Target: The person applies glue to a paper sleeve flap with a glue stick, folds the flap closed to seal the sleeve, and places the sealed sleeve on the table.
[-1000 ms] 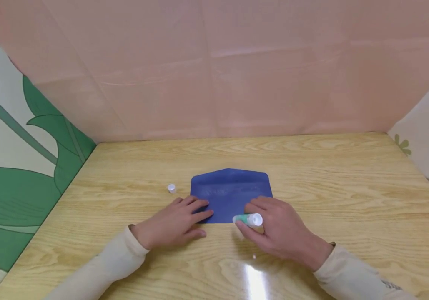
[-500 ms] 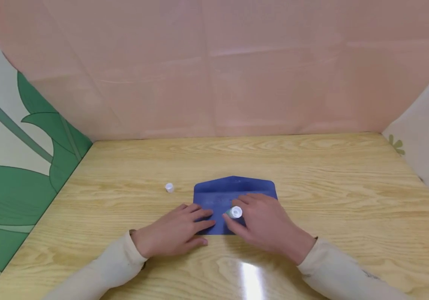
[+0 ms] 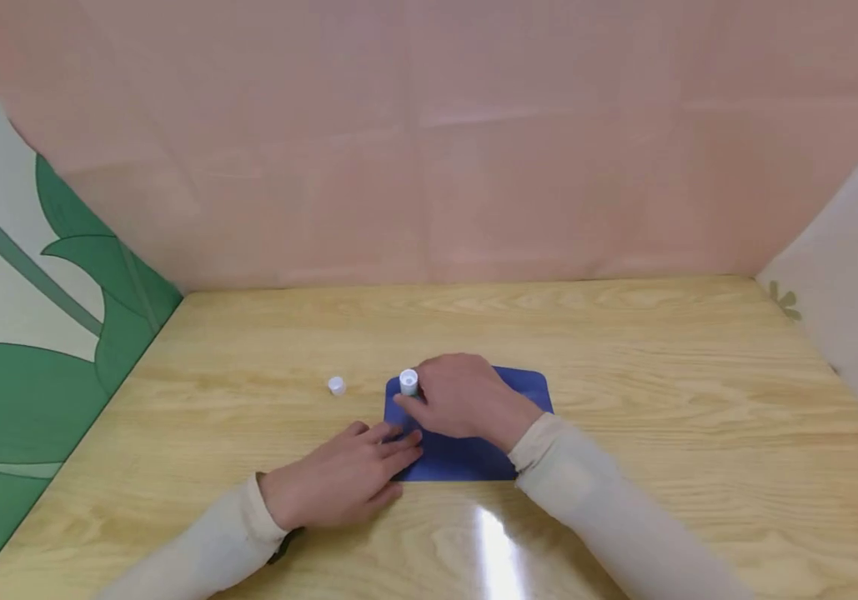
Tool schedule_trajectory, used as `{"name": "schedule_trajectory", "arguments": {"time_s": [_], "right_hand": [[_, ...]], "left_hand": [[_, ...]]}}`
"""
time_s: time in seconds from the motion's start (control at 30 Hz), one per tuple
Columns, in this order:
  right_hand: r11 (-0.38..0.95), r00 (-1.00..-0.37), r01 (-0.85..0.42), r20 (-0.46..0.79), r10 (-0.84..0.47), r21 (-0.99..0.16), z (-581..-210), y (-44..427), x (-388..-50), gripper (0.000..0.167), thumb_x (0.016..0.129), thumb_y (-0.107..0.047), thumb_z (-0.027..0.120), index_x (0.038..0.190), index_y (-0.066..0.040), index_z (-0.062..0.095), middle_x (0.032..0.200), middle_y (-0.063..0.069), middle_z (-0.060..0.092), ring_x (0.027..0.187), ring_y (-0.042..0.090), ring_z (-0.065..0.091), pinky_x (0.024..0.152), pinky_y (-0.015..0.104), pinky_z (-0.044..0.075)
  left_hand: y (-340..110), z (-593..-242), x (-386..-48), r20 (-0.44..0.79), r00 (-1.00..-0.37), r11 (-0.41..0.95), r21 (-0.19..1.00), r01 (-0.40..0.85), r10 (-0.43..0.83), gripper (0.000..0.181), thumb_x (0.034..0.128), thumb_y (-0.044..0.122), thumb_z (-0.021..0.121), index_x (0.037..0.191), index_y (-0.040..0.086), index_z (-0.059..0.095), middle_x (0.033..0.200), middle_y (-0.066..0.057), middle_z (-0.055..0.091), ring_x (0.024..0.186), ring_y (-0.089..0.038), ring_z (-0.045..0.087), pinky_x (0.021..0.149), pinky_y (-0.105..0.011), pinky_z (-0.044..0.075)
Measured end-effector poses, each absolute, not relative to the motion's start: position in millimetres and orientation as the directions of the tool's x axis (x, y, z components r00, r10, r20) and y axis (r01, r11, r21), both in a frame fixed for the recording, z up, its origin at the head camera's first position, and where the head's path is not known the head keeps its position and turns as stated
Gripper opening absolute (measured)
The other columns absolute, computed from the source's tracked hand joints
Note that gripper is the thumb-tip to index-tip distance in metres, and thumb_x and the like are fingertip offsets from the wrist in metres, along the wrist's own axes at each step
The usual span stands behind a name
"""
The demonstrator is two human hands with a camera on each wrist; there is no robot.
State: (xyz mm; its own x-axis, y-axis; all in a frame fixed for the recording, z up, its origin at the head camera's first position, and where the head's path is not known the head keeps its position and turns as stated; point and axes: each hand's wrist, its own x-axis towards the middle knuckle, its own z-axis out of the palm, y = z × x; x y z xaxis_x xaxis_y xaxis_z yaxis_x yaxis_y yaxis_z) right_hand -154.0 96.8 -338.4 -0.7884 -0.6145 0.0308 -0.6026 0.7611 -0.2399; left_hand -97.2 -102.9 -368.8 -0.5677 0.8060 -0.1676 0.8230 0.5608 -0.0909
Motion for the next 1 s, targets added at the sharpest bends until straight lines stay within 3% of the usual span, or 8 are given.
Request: {"name": "schedule_trajectory", "arguments": {"time_s": [0.27,0.53,1.0], "right_hand": [[0.78,-0.796,-0.58,-0.038,-0.603,-0.237,-345,81,-171,0.038,0.098,-0.048,0.057,0.07,-0.022,0.056,0.064,-0.007,0.052,0.055,0.009,0.049,0.051,0.026,0.038],[0.795,-0.802,-0.566,-0.08,-0.593,-0.221,-346,67,-174,0.037,0.098,-0.048,0.056,0.071,-0.024,0.058,0.066,-0.008,0.057,0.057,0.009,0.053,0.052,0.03,0.043],[0.863,-0.848,-0.48,-0.169,-0.502,-0.159,-352,58,-173,0.041,0.097,-0.05,0.055,0.069,-0.021,0.057,0.069,-0.002,0.058,0.058,0.016,0.055,0.052,0.034,0.045]], "left_hand": [[-104,-370,-98,-0.143,-0.555,0.544,-0.111,0.832,0.819,0.045,0.1045,0.035,0.047,0.145,0.016,0.053,0.151,0.0,0.051,0.136,-0.018,0.047,0.098,-0.039,0.05],[-102,-369,-98,-0.126,-0.513,0.494,-0.154,0.855,0.849,0.045,0.105,0.031,0.046,0.141,0.007,0.056,0.146,-0.008,0.056,0.14,-0.02,0.047,0.116,-0.031,0.036],[-100,-369,-94,-0.124,-0.561,0.54,-0.17,0.825,0.818,0.045,0.1046,0.034,0.045,0.142,0.011,0.055,0.148,-0.005,0.053,0.138,-0.023,0.048,0.105,-0.036,0.048]]}}
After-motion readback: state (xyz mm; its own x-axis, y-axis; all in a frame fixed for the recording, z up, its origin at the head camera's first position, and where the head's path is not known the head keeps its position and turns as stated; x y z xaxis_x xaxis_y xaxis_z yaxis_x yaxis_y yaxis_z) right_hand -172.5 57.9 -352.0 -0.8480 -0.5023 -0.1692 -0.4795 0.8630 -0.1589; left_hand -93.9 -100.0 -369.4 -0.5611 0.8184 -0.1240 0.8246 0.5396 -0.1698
